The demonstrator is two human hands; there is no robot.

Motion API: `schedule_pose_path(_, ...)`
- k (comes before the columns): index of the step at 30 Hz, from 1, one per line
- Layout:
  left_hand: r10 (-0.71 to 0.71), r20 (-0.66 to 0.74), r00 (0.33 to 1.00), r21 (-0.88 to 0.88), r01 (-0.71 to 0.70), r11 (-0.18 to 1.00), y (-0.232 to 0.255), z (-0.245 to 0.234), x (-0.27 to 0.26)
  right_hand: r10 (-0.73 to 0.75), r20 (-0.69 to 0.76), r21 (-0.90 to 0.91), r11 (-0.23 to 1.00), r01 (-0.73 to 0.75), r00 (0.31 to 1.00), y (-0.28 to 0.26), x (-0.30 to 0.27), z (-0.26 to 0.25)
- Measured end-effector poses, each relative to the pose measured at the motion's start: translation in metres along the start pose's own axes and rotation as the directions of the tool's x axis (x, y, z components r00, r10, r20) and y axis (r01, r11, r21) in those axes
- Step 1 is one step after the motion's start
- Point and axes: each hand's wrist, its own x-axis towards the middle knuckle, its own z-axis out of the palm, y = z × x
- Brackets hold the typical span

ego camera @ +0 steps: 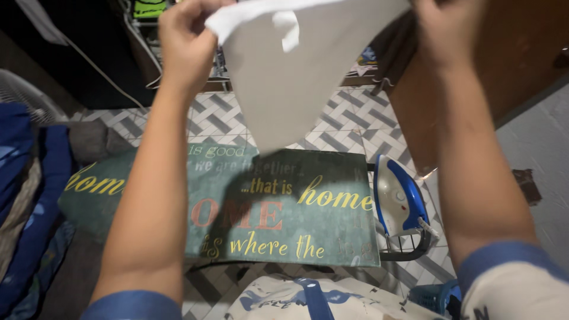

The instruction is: The person irons a cloth on an ironing board using an iron, turns and refolds it, and folds the cloth by hand.

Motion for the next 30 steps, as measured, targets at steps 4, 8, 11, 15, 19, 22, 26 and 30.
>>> schedule_pose_path(4,-0.255,0.275,0.927,-0.07,0.283,0.956,0.033,-0.008,-0.061,0.011,0.307,0.01,1.0,-0.015,0.952,-0.08,-0.061,-0.058)
schedule_pose_path(8,-0.507,0.565,0.651,0.081,0.568,0.819,0.038,0.007,-0.148,0.415,0.707,-0.023,0.823,-0.568,0.573,-0.103,-0.15,-0.07)
schedule_pose_path(11,-0.673,0.685,0.279,0.144,0.854,0.5,0.034,0.019,-0.214,0.594,0.772,-0.312,0.663,-0.681,0.225,-0.111,-0.214,-0.07)
schedule_pose_path(15,-0.531,0.826,0.188,0.158,0.827,0.539,0.03,0.022,-0.275,0.628,0.76,-0.527,0.445,-0.724,-0.167,-0.118,-0.269,-0.065)
schedule_pose_path(19,-0.564,0.826,0.027,0.214,0.91,0.356,0.014,0.023,-0.3,0.559,0.822,-0.432,0.484,-0.761,-0.11,-0.1,-0.289,-0.065)
schedule_pose_path(22,-0.718,0.658,0.226,0.08,0.927,0.366,-0.035,0.034,-0.307,0.678,0.735,-0.4,0.427,-0.811,-0.005,-0.049,-0.299,-0.044)
schedule_pose_path(26,-0.922,0.16,0.353,-0.102,0.935,0.34,-0.133,0.076,-0.325,0.867,0.448,-0.237,0.351,-0.906,0.218,0.044,-0.336,0.024)
schedule_pose_path(30,-0.713,-0.147,0.686,0.052,0.725,0.687,-0.177,0.093,-0.354,0.95,0.14,-0.105,0.293,-0.95,0.278,0.089,-0.378,0.068)
